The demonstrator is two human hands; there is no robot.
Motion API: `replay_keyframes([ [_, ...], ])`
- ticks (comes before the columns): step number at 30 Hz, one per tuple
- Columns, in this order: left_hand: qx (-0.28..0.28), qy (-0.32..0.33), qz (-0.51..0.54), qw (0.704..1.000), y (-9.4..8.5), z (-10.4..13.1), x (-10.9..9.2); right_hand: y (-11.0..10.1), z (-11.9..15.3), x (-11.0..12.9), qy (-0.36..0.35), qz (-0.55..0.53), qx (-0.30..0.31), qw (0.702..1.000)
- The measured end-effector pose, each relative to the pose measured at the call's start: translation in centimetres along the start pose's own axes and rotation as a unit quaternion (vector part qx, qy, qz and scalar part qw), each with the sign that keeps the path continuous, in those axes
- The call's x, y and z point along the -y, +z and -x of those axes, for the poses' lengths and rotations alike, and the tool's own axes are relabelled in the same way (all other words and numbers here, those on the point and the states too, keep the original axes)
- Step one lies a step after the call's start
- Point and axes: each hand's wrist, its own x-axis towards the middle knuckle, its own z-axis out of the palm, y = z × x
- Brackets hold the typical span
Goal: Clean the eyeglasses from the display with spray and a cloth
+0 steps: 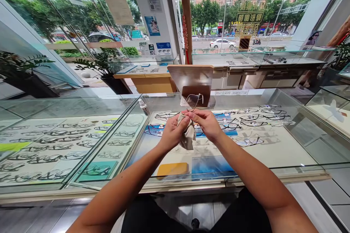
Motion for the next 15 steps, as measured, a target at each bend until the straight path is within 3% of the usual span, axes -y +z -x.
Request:
replay_keyframes([
  [4,0.018,0.003,-0.002,1.000,-0.1,-0.1,0.1,-0.1,0.1,0.5,0.024,-0.020,-0.010,0.999],
  [10,0.103,0.018,0.007,0.994,-0.3,0.2,-0.5,-0.7,-0.2,1.2,0.040,-0.043,-0.041,0.997],
  [15,0.054,-0.023,0.016,0.998,0.0,0.4,-0.1,-0.7,-0.2,0.4,0.020,-0.012,-0.026,0.999],
])
